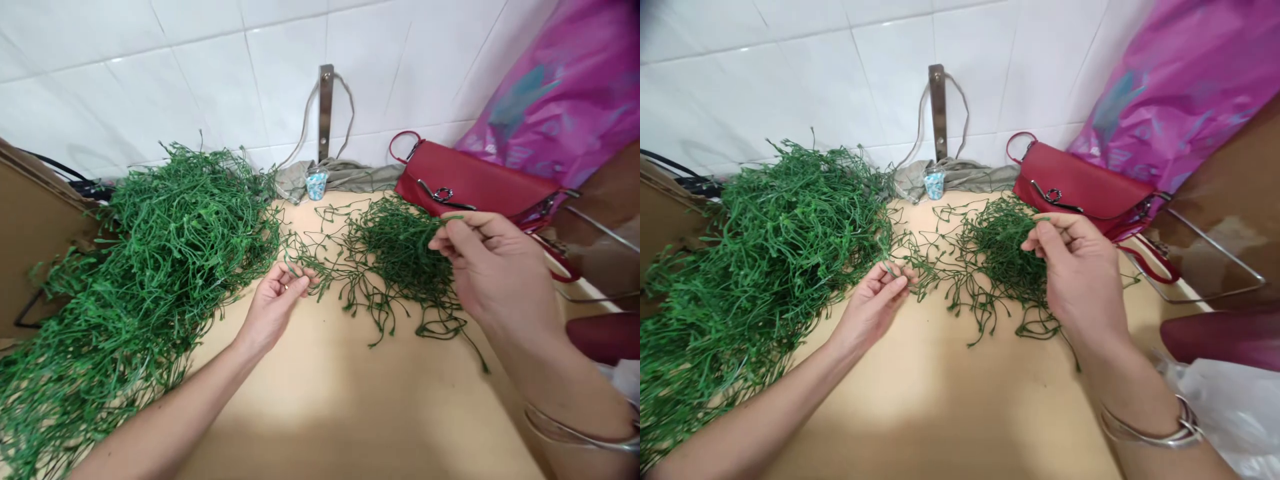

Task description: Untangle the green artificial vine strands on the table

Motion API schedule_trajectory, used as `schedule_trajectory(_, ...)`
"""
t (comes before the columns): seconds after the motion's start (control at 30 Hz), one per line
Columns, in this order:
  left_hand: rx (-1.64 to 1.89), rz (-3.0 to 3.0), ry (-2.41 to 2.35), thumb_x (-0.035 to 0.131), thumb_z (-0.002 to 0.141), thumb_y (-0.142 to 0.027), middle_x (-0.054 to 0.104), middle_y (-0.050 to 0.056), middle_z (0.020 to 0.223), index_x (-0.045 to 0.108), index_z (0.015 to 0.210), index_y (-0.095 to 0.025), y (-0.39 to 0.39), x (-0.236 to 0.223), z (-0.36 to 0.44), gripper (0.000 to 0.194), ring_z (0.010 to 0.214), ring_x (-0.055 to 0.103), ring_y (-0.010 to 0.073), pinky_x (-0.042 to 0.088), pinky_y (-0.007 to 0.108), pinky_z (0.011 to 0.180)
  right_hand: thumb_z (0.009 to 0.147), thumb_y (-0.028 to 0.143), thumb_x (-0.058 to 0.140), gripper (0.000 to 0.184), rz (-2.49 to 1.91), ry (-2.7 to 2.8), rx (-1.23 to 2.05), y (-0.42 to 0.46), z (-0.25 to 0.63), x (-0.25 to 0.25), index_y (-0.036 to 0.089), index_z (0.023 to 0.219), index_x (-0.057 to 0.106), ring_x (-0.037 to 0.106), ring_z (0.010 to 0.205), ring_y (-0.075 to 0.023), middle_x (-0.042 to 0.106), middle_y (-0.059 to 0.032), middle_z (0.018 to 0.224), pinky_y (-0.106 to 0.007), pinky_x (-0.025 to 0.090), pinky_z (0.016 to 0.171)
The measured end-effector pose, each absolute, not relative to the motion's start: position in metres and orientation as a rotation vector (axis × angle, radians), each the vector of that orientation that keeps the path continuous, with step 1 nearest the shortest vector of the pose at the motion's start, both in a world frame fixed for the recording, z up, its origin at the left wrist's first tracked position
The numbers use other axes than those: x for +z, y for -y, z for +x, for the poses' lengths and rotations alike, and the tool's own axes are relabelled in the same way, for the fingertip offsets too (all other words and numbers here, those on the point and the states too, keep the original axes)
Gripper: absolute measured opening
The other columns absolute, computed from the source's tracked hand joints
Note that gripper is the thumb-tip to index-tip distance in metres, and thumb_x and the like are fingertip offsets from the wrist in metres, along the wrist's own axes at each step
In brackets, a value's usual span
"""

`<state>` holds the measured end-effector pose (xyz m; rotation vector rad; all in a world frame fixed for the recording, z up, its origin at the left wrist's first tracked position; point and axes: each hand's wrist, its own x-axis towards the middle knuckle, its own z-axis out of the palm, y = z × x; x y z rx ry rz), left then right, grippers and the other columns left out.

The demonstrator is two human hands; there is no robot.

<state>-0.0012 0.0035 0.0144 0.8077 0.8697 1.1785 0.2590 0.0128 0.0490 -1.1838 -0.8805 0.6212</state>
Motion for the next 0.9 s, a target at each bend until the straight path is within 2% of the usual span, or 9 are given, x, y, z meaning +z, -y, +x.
schedule_trajectory(0.17, 1.167, 0.761, -0.886, 0.095, 0.065, -0.029, 0.073, -0.002, 0.084, 0.062, 0.08, -0.016, -0.008, 0.044, 0.006, 0.039, 0.072, 0.068, 0.0078, 0.05, 0.017, 0.065, 0.074, 0.033, 0.077, 0.02, -1.158, 0.912, 0.756, -0.022, 0.255, 0.064, 0.023, 0.089, 0.069, 0.064, 0.07, -0.0134, 0.067, 0.0013, 0.077, -0.029, 0.045, 0.065)
schedule_trajectory(0.33, 1.211, 0.788, -0.82, 0.091, 0.068, -0.024, 0.074, -0.002, 0.087, 0.059, 0.08, -0.016, -0.021, 0.092, 0.028, 0.035, 0.074, 0.07, 0.0078, 0.05, 0.017, 0.066, 0.073, 0.033, 0.079, 0.026, -1.161, 1.065, 0.842, -0.044, 0.264, 0.09, 0.02, 0.093, 0.07, 0.066, 0.071, -0.0129, 0.07, -0.0005, 0.079, -0.026, 0.046, 0.062)
schedule_trajectory(0.5, 1.368, 0.795, -0.702, 0.084, 0.073, -0.018, 0.071, -0.003, 0.082, 0.06, 0.089, -0.016, -0.048, 0.125, 0.058, 0.028, 0.069, 0.068, 0.0067, 0.048, 0.017, 0.064, 0.074, 0.033, 0.08, 0.026, -1.141, 1.245, 0.84, -0.051, 0.263, 0.123, 0.017, 0.092, 0.07, 0.064, 0.071, -0.0139, 0.069, -0.0022, 0.076, -0.029, 0.052, 0.069)
schedule_trajectory(0.73, 1.552, 0.821, -0.725, 0.082, 0.072, -0.019, 0.065, -0.005, 0.079, 0.06, 0.091, -0.015, -0.072, 0.131, 0.065, 0.029, 0.066, 0.063, 0.0045, 0.046, 0.016, 0.063, 0.078, 0.038, 0.078, 0.029, -1.122, 1.275, 0.813, -0.047, 0.265, 0.131, 0.017, 0.096, 0.07, 0.066, 0.075, -0.0157, 0.071, -0.0047, 0.081, -0.032, 0.055, 0.077)
schedule_trajectory(0.83, 1.478, 0.974, -0.729, 0.082, 0.073, -0.021, 0.064, -0.005, 0.077, 0.061, 0.092, -0.015, -0.073, 0.127, 0.06, 0.029, 0.066, 0.063, 0.0055, 0.047, 0.017, 0.064, 0.084, 0.033, 0.071, 0.024, -1.206, 1.322, 0.701, -0.049, 0.272, 0.128, 0.017, 0.102, 0.07, 0.069, 0.079, -0.0183, 0.071, -0.0058, 0.078, -0.032, 0.054, 0.077)
schedule_trajectory(0.9, 1.393, 1.097, -0.736, 0.081, 0.075, -0.02, 0.064, -0.004, 0.077, 0.062, 0.094, -0.015, -0.073, 0.123, 0.059, 0.027, 0.065, 0.063, 0.0061, 0.048, 0.018, 0.065, 0.087, 0.029, 0.065, 0.028, -1.269, 1.359, 0.622, -0.049, 0.276, 0.127, 0.016, 0.112, 0.069, 0.069, 0.078, -0.0193, 0.071, -0.0052, 0.074, -0.032, 0.054, 0.076)
